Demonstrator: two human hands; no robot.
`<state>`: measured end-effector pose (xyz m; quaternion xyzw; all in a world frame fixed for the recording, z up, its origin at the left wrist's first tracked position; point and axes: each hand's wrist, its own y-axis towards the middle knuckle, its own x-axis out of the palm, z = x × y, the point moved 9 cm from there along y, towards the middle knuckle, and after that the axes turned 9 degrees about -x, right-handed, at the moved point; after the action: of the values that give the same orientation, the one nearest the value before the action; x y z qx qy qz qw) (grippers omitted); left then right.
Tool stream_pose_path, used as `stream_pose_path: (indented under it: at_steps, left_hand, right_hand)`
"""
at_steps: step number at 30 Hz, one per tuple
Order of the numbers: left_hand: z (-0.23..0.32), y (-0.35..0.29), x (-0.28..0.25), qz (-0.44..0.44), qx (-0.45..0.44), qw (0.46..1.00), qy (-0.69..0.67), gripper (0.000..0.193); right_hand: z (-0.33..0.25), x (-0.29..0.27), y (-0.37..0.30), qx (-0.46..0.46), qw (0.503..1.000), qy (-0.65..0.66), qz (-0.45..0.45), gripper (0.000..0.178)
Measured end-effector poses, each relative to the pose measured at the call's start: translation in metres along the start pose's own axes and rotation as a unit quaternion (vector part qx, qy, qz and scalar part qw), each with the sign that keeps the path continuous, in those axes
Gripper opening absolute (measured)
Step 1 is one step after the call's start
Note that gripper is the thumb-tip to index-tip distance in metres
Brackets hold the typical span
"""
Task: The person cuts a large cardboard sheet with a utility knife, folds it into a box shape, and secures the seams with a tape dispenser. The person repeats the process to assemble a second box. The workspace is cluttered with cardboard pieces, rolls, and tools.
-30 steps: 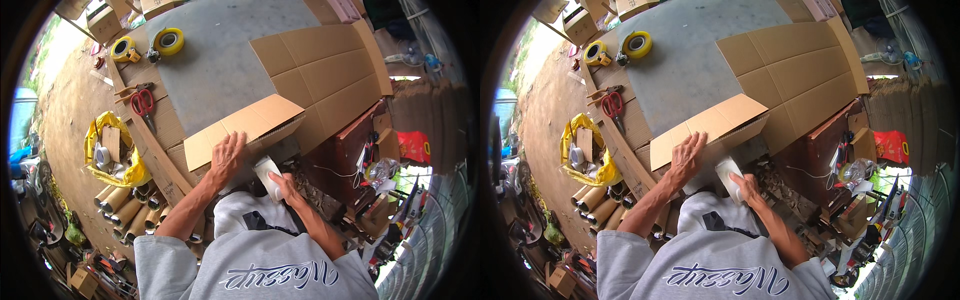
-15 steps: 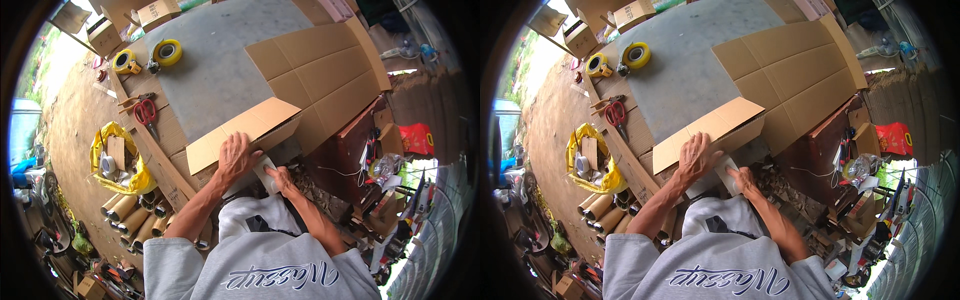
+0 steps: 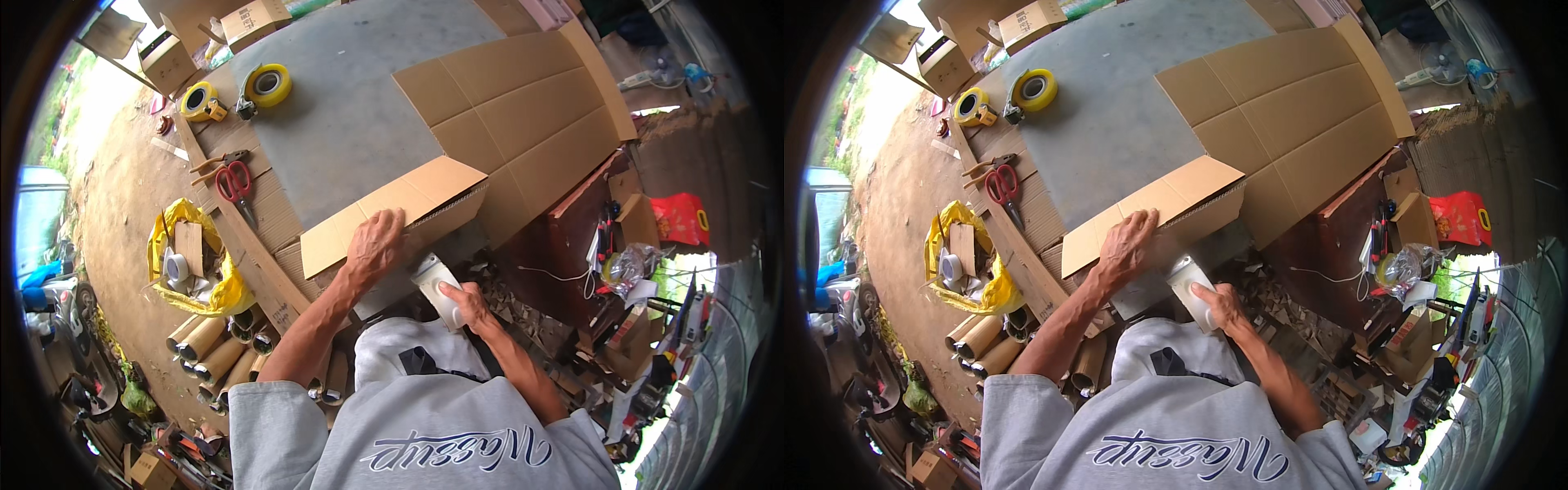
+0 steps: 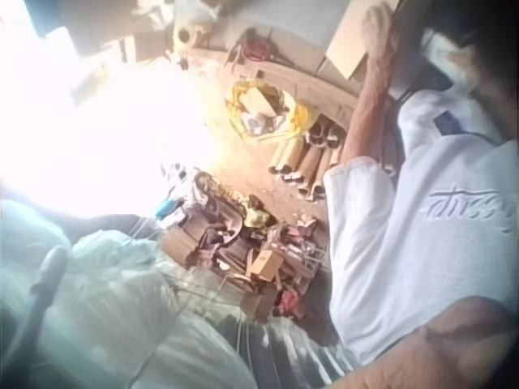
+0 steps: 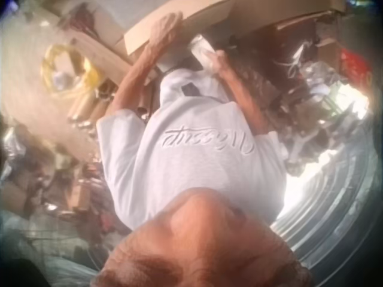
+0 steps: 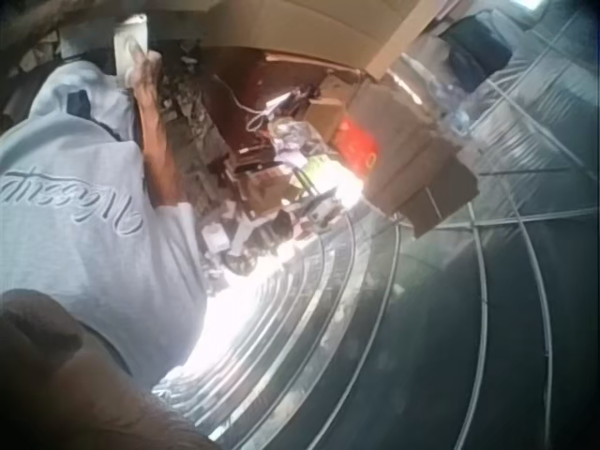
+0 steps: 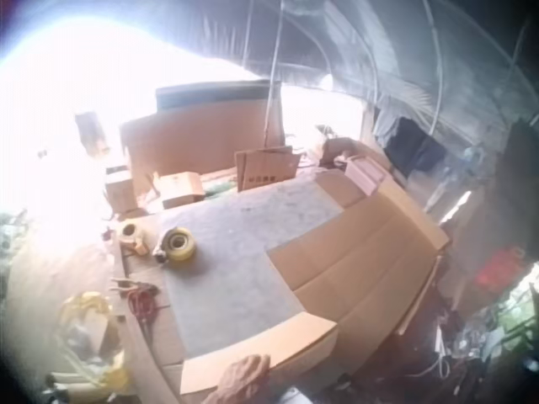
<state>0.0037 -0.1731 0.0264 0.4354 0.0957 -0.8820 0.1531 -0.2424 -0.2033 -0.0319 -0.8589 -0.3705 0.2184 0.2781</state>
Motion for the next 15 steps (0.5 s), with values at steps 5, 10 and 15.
stream_pose_path:
  at_steps: [5, 10, 15]
  left_hand:
    - [-0.001, -0.01, 0.0, -0.06, 0.075, 0.995, -0.032, 0.062]
    - [-0.008, -0.007, 0.005, 0.018, 0.039, 0.998, -0.034, 0.051]
    - [0.0, -0.01, 0.0, 0.052, 0.049, 0.997, 0.001, 0.047]
  right_hand:
    - [-0.006, -0.003, -0.002, 0.025, 0.999, -0.011, -0.024, 0.057]
    - [-0.01, 0.0, -0.027, 0.042, 0.997, 0.051, -0.026, 0.053]
    - [-0.049, 0.011, -0.065, 0.056, 0.988, 0.145, -0.02, 0.049]
